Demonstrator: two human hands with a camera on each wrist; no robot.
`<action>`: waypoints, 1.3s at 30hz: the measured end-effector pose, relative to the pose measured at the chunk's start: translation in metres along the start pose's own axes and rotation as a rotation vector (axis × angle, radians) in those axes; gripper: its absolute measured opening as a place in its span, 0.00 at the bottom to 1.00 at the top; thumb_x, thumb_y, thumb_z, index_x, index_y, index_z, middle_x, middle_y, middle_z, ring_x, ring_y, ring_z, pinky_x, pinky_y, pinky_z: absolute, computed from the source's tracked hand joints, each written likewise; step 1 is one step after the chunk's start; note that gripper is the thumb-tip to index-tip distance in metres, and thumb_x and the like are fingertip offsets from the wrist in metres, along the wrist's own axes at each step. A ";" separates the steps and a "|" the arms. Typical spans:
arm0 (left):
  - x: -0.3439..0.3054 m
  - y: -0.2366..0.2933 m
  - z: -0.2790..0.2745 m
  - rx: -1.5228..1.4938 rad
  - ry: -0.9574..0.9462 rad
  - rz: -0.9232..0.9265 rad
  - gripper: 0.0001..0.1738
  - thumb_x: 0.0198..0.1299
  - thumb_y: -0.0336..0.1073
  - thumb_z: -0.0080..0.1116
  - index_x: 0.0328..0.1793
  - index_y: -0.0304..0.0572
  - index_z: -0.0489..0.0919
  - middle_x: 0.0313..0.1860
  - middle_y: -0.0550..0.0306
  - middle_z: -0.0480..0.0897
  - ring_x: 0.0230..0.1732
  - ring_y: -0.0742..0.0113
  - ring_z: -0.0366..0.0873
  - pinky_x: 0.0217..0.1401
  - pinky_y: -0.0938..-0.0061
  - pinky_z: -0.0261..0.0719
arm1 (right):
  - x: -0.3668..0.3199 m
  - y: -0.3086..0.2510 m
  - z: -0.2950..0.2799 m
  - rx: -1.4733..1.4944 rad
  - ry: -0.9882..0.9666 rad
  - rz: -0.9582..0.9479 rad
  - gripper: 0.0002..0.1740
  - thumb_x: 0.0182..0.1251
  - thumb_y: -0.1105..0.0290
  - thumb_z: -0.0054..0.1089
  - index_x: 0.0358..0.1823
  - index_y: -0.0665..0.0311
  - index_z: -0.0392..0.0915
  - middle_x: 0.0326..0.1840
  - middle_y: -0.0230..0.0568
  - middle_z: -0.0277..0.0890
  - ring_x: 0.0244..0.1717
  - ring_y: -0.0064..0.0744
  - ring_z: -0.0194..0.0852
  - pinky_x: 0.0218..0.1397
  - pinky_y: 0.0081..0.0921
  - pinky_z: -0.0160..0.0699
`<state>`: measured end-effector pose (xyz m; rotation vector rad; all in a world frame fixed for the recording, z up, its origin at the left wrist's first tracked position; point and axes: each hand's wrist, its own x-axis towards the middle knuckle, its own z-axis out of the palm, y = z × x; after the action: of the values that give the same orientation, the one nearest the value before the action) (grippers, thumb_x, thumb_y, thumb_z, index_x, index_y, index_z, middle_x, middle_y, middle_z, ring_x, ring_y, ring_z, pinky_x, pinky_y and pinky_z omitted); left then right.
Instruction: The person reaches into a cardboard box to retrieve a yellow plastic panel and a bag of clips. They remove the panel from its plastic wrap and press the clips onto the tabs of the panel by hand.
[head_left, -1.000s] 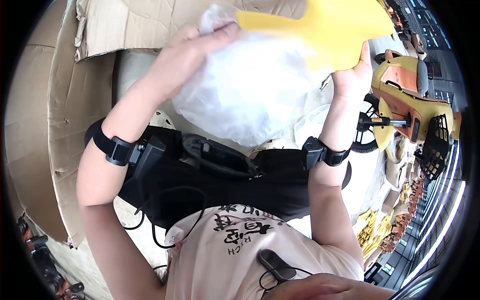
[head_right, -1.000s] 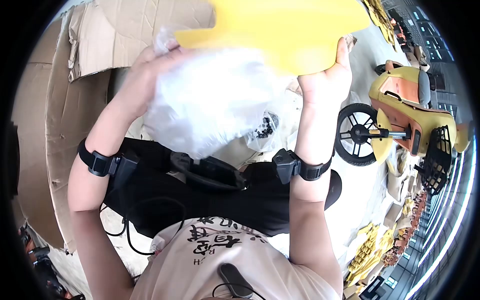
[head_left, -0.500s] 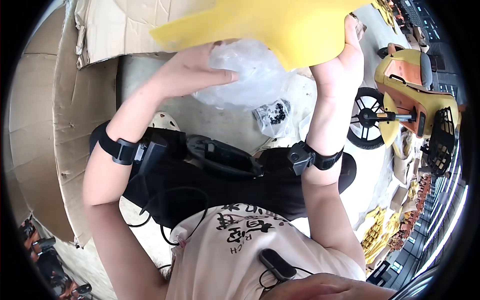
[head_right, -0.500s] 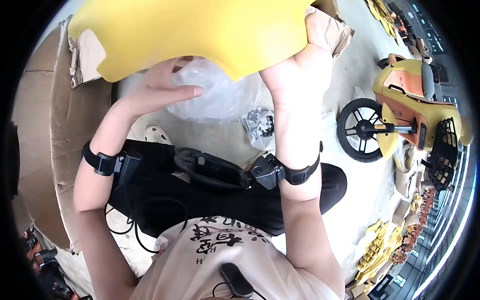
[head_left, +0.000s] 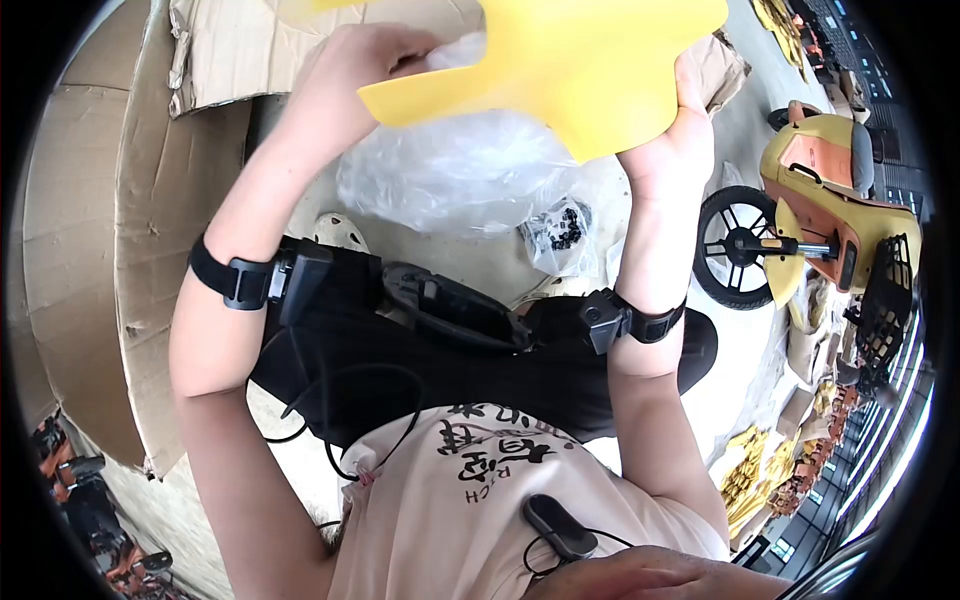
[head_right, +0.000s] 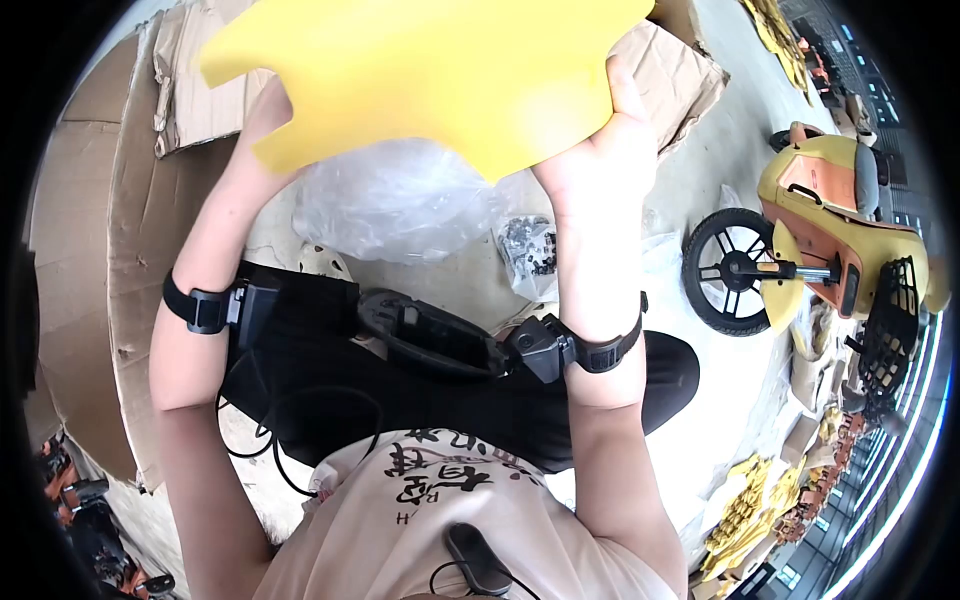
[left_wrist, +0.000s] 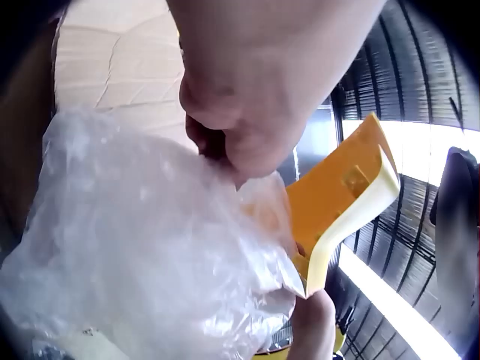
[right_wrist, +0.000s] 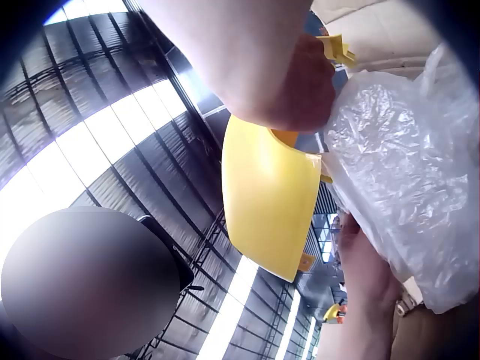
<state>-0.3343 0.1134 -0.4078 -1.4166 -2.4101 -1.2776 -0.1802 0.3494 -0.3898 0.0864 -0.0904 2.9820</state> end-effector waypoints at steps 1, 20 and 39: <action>-0.001 0.004 -0.013 0.347 -0.189 -0.080 0.13 0.55 0.32 0.57 0.45 0.40 0.86 0.35 0.45 0.85 0.40 0.47 0.84 0.46 0.61 0.80 | 0.001 -0.008 -0.001 -0.032 -0.023 -0.022 0.23 0.80 0.62 0.35 0.68 0.65 0.67 0.70 0.46 0.69 0.70 0.46 0.65 0.75 0.46 0.60; -0.002 0.050 0.010 -0.961 -0.226 -0.283 0.52 0.59 0.60 0.66 0.79 0.38 0.54 0.71 0.50 0.67 0.72 0.59 0.65 0.74 0.63 0.65 | -0.032 0.072 0.003 -2.298 -0.213 -0.714 0.08 0.64 0.73 0.62 0.42 0.69 0.80 0.35 0.46 0.81 0.33 0.49 0.80 0.36 0.35 0.77; -0.003 0.031 0.039 -1.343 -0.533 -0.508 0.38 0.72 0.56 0.49 0.80 0.45 0.57 0.76 0.50 0.63 0.73 0.53 0.63 0.73 0.51 0.64 | -0.041 0.038 0.004 -2.184 -0.221 -0.969 0.10 0.68 0.71 0.58 0.47 0.65 0.81 0.32 0.35 0.77 0.31 0.32 0.77 0.34 0.25 0.74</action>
<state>-0.2963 0.1455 -0.4149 -1.3879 -2.1688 -3.4217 -0.1453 0.3057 -0.3904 0.1021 -2.1295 0.7587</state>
